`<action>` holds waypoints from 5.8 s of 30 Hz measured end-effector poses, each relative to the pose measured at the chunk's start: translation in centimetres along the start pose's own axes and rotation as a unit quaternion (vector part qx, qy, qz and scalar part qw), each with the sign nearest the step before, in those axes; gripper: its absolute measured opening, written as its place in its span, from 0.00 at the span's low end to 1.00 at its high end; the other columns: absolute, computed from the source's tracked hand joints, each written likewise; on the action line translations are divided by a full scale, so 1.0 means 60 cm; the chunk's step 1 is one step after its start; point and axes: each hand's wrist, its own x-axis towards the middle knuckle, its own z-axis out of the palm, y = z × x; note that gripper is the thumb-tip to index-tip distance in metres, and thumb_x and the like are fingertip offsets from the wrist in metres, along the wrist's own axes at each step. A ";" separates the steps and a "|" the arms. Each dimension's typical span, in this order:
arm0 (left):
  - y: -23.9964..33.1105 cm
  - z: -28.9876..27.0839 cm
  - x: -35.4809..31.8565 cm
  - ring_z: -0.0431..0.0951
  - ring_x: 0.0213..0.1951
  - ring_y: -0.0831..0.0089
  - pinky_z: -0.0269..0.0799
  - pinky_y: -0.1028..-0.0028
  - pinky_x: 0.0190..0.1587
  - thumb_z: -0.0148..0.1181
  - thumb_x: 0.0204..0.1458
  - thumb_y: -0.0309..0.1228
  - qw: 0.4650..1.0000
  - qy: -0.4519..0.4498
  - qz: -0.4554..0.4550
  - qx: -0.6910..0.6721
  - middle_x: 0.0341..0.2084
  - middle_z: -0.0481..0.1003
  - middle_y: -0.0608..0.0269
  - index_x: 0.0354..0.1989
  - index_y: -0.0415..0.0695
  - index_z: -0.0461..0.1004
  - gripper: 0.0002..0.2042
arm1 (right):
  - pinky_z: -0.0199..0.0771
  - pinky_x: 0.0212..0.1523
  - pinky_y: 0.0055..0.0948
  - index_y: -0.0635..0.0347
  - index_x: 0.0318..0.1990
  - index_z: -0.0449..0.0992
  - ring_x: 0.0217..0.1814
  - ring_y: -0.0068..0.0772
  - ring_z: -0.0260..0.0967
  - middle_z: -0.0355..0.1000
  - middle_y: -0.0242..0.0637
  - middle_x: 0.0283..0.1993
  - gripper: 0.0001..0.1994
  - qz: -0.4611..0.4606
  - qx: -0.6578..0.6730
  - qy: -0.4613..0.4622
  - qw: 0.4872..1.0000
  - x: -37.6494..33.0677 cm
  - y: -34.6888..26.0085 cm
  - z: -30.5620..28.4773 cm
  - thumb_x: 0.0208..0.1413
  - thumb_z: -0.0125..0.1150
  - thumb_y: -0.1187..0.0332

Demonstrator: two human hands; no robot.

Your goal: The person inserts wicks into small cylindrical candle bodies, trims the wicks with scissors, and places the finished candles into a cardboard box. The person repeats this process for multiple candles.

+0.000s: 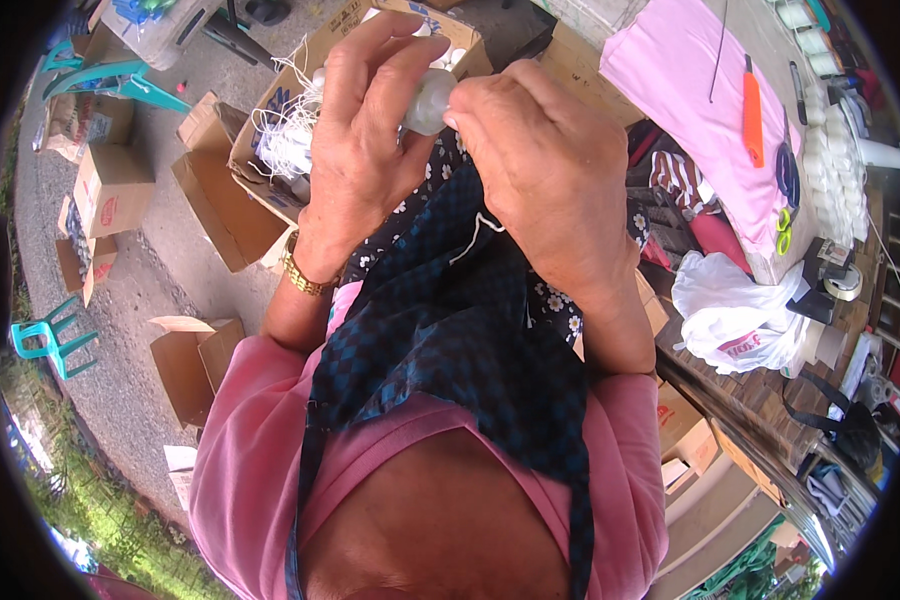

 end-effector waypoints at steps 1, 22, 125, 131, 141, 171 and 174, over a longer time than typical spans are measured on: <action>-0.003 0.005 0.000 0.75 0.42 0.57 0.75 0.68 0.40 0.57 0.37 0.14 1.000 0.011 0.006 0.011 0.48 0.65 0.53 0.45 0.36 0.70 0.21 | 0.70 0.27 0.31 0.59 0.34 0.73 0.27 0.37 0.70 0.68 0.35 0.29 0.08 -0.012 -0.012 -0.004 1.000 -0.002 0.001 0.001 0.45 0.64 0.77; 0.006 0.010 -0.010 0.76 0.41 0.58 0.76 0.68 0.39 0.58 0.38 0.16 1.000 -0.015 -0.016 0.022 0.46 0.67 0.54 0.46 0.36 0.70 0.21 | 0.70 0.28 0.32 0.62 0.37 0.73 0.29 0.41 0.71 0.69 0.39 0.31 0.08 0.027 -0.009 -0.049 0.998 -0.015 0.005 -0.003 0.48 0.62 0.75; 0.011 0.015 -0.004 0.76 0.33 0.58 0.70 0.70 0.34 0.50 0.37 0.17 0.941 -0.182 -0.154 -0.238 0.37 0.71 0.45 0.68 0.43 0.40 0.44 | 0.72 0.32 0.32 0.64 0.37 0.77 0.33 0.41 0.73 0.73 0.40 0.36 0.07 0.101 0.148 -0.086 0.980 -0.015 0.038 -0.015 0.50 0.60 0.75; 0.002 0.001 -0.004 0.75 0.29 0.47 0.69 0.61 0.33 0.51 0.41 0.20 0.907 -0.290 -0.188 -0.242 0.32 0.73 0.39 0.68 0.44 0.34 0.44 | 0.68 0.31 0.40 0.60 0.32 0.70 0.30 0.45 0.68 0.67 0.39 0.30 0.04 0.003 0.055 -0.135 0.989 -0.009 0.035 -0.007 0.49 0.58 0.76; 0.010 0.033 -0.023 0.68 0.33 0.79 0.66 0.76 0.35 0.46 0.61 0.38 0.854 -0.215 -0.310 -0.358 0.29 0.68 0.67 0.41 0.44 0.65 0.10 | 0.65 0.21 0.31 0.63 0.31 0.63 0.19 0.36 0.63 0.64 0.38 0.25 0.08 0.152 0.126 0.099 0.975 -0.037 0.071 0.009 0.46 0.54 0.83; 0.005 0.029 -0.042 0.73 0.31 0.74 0.70 0.75 0.37 0.60 0.52 0.27 0.555 -0.189 -0.461 -0.666 0.28 0.75 0.62 0.42 0.37 0.77 0.11 | 0.68 0.26 0.37 0.60 0.28 0.66 0.26 0.44 0.68 0.66 0.38 0.27 0.07 0.136 0.031 0.067 0.988 -0.115 0.041 0.046 0.44 0.58 0.78; 0.004 0.037 -0.047 0.73 0.31 0.74 0.69 0.76 0.37 0.61 0.52 0.27 0.692 -0.161 -0.416 -0.567 0.29 0.76 0.63 0.42 0.39 0.78 0.10 | 0.68 0.26 0.37 0.60 0.28 0.66 0.24 0.44 0.67 0.66 0.37 0.26 0.06 0.113 0.021 0.068 0.991 -0.118 0.034 0.042 0.43 0.58 0.77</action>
